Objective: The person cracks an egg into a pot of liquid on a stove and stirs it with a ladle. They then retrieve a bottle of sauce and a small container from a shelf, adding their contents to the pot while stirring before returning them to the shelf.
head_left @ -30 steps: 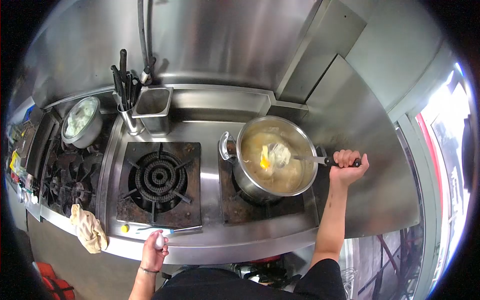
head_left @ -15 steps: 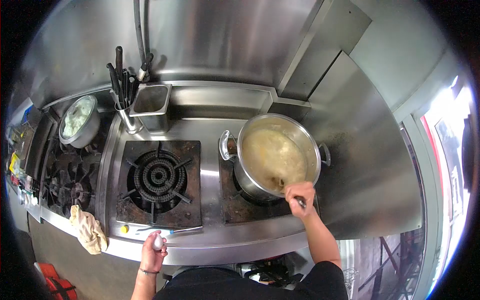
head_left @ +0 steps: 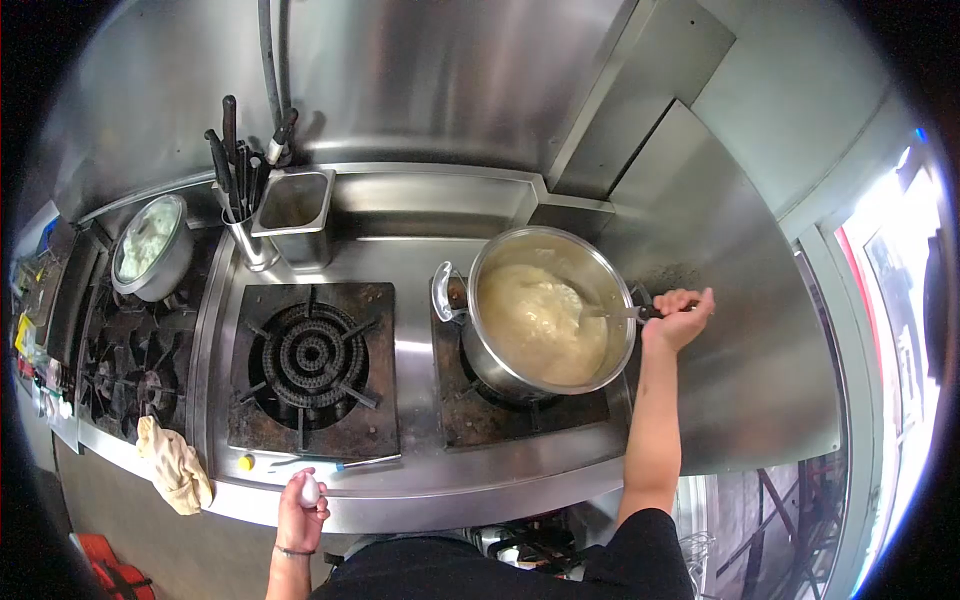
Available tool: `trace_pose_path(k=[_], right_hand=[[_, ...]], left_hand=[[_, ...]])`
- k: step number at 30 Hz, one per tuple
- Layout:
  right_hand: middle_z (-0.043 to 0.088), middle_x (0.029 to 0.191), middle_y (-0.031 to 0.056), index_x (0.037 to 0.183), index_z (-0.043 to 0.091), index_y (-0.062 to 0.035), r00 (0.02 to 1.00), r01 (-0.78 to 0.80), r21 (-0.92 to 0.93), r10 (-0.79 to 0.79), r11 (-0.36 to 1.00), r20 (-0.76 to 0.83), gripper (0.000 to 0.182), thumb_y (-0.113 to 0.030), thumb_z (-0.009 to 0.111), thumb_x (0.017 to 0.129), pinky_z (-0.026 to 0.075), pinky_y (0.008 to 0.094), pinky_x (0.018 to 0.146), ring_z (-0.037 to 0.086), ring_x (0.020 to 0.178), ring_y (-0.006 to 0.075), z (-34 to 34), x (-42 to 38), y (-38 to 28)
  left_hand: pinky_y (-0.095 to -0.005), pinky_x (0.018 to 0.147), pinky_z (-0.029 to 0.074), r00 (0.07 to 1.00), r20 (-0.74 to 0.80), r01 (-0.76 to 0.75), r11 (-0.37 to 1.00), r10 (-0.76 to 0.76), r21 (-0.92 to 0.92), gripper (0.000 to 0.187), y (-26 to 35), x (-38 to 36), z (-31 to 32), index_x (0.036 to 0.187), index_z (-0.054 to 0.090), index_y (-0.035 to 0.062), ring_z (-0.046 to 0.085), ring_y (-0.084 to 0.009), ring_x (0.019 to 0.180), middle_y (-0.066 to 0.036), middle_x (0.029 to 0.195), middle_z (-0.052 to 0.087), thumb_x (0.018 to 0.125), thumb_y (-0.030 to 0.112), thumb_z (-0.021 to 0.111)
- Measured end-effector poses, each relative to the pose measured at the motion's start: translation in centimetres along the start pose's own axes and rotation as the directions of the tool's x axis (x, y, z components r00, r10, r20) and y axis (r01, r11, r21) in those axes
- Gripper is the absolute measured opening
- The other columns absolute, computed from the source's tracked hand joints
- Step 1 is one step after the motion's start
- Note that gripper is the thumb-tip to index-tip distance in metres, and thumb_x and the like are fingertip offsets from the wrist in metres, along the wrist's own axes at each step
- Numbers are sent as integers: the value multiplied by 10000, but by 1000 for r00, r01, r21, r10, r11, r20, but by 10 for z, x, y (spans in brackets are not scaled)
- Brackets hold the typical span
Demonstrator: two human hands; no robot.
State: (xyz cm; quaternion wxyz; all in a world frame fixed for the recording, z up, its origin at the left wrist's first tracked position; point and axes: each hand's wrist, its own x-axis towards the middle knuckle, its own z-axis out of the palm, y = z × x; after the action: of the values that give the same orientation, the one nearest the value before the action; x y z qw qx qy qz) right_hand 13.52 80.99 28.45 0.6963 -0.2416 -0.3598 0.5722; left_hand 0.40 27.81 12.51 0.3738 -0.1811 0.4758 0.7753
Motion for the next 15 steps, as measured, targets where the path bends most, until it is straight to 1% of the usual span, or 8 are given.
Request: trace_pose_path(k=[3,6,8,9,10,12,13,15], right_hand=[[303,500,3,559,315,-121,997,71,22,-71,997,15,456,-373,438,919,269,298,477,276,445,123,5,-1,-27],[282,486,5,554,311,-118,978,128,78,-139,989,152,460,-376,401,924,247,306,476,264,449,128,7,-10,-45],[269,474,5,556,310,-109,824,246,160,-293,956,485,453,-357,369,930,217,314,464,228,445,134,8,-23,-47],[329,475,13,545,345,-91,729,304,183,-352,935,588,452,-335,406,921,234,307,454,270,430,159,7,-26,-44],[329,475,13,545,345,-91,729,304,183,-352,935,587,452,-335,406,921,234,307,454,270,430,159,8,-30,-39],[403,498,48,542,395,-49,464,460,220,-444,860,766,410,-280,485,868,276,301,453,348,428,181,9,-36,-25],[403,498,48,542,395,-49,465,459,218,-442,861,767,410,-280,485,868,276,301,453,348,428,181,8,-37,-18],[430,519,74,546,416,-14,353,642,40,-341,766,871,333,-199,536,795,317,291,469,419,460,188,5,-36,0]], left_hand=[[-238,452,381,1000,-5,2,1000,-2,-7,317,0,0,1,1116,484,83,492,-124,537,-72,782,573,912,321,528],[-238,451,381,1000,8,18,1000,-18,-8,314,-2,2,3,1111,487,85,491,-121,538,-73,781,573,909,321,531],[-237,451,380,999,26,29,1000,-29,-7,312,-2,3,5,1107,491,86,490,-120,537,-74,782,573,907,321,534],[-238,452,380,999,39,32,999,-32,-6,309,-2,3,8,1105,494,87,489,-121,537,-75,784,573,905,319,536],[-239,452,380,998,50,36,999,-36,-6,307,-1,3,10,1102,498,88,488,-121,537,-77,787,574,903,318,539],[-239,454,381,998,57,35,999,-35,-6,306,-1,4,12,1102,500,88,487,-123,536,-78,790,575,902,317,539],[-239,455,382,997,65,33,999,-33,-7,306,-2,4,12,1103,502,89,486,-125,536,-79,793,576,902,316,540],[-239,456,383,998,59,31,999,-30,-8,308,-2,3,11,1105,502,87,488,-124,537,-79,795,576,901,315,540]])
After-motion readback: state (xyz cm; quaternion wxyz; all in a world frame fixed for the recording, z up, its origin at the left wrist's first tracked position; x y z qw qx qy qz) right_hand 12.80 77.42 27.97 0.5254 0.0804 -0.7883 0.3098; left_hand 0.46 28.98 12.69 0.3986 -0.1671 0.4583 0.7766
